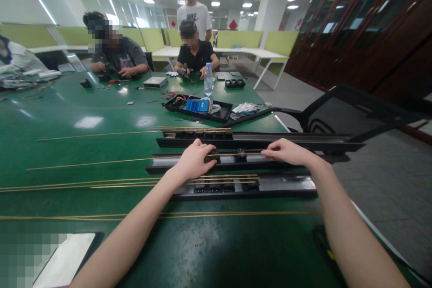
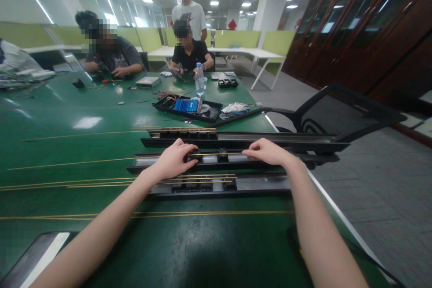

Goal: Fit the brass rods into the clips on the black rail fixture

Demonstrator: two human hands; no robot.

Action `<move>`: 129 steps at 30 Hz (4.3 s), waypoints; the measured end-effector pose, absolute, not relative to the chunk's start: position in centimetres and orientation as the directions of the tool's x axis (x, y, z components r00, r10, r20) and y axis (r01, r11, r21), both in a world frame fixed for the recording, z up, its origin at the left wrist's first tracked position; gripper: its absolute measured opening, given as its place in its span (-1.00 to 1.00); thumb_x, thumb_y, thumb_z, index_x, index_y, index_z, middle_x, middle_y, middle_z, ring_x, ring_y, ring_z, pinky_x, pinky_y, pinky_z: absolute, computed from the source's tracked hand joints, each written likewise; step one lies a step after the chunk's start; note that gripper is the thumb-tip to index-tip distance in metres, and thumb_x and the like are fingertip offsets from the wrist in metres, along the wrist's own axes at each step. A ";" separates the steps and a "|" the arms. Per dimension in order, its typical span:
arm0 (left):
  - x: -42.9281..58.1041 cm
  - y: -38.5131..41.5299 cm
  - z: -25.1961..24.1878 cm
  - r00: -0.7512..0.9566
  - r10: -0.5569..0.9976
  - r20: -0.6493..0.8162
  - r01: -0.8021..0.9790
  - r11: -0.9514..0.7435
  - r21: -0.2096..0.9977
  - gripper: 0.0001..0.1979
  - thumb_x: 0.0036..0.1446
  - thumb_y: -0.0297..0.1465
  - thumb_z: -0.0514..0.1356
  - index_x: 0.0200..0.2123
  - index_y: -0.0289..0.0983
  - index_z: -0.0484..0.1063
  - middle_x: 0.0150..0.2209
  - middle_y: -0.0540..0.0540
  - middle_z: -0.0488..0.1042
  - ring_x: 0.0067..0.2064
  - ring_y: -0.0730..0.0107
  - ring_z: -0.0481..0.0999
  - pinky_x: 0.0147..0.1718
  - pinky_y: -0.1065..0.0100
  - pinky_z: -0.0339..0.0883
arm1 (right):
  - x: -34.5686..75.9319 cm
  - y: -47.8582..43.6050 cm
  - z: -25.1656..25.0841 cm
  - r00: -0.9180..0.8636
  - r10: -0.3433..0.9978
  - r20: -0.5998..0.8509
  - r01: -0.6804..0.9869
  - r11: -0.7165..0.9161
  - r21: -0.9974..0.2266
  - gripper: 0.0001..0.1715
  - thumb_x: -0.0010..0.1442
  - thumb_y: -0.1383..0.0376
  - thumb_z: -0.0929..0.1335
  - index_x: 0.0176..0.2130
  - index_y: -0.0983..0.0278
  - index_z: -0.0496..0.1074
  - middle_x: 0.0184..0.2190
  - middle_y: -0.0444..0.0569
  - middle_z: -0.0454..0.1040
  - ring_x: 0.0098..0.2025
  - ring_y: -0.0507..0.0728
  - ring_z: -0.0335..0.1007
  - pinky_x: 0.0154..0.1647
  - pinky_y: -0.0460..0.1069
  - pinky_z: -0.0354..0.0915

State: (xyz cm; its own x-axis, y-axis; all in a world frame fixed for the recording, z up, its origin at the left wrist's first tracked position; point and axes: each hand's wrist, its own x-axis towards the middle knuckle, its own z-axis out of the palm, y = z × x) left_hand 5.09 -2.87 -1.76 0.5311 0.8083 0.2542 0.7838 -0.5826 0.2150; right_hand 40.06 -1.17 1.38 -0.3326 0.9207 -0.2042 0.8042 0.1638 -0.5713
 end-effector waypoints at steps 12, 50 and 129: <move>5.1 -2.9 -1.8 0.537 0.803 0.259 0.779 -0.590 0.213 -0.59 0.20 -0.19 0.20 0.08 -0.22 0.44 -0.17 -0.14 0.57 -0.06 0.10 0.35 -0.08 0.17 0.35 | 42.4 -0.9 1.2 -0.303 0.919 -0.251 0.823 0.120 -0.556 -0.35 0.07 -0.24 0.35 -0.47 0.27 0.55 -0.54 -0.08 0.49 -0.48 0.09 0.30 -0.41 -0.03 0.17; 4.9 -2.7 -2.1 0.538 0.800 0.266 0.783 -0.591 0.193 -0.57 0.20 -0.18 0.19 0.09 -0.23 0.43 -0.17 -0.15 0.57 -0.05 0.10 0.36 -0.07 0.20 0.35 | 40.7 -0.7 1.9 -0.260 0.965 -0.035 0.694 0.162 -0.701 -0.31 0.23 -0.21 0.23 -0.28 0.28 0.59 -0.35 0.03 0.59 -0.23 0.22 0.48 -0.13 0.05 0.33; 5.1 -2.9 -1.7 0.532 0.811 0.243 0.789 -0.579 0.205 -0.57 0.20 -0.19 0.19 0.09 -0.22 0.43 -0.19 -0.14 0.56 -0.06 0.10 0.35 -0.09 0.18 0.35 | 41.3 -1.1 1.0 -0.308 0.923 -0.230 0.802 0.122 -0.584 -0.32 0.04 -0.27 0.36 -0.47 0.28 0.55 -0.53 -0.06 0.50 -0.47 0.10 0.31 -0.40 -0.02 0.16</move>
State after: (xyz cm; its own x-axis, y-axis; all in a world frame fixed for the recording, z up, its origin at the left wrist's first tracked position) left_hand 5.15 -2.94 -1.72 0.5323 0.8109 0.2431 0.7889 -0.5793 0.2050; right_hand 41.32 -1.13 0.99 -0.3076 0.9234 -0.2297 0.8024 0.1220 -0.5841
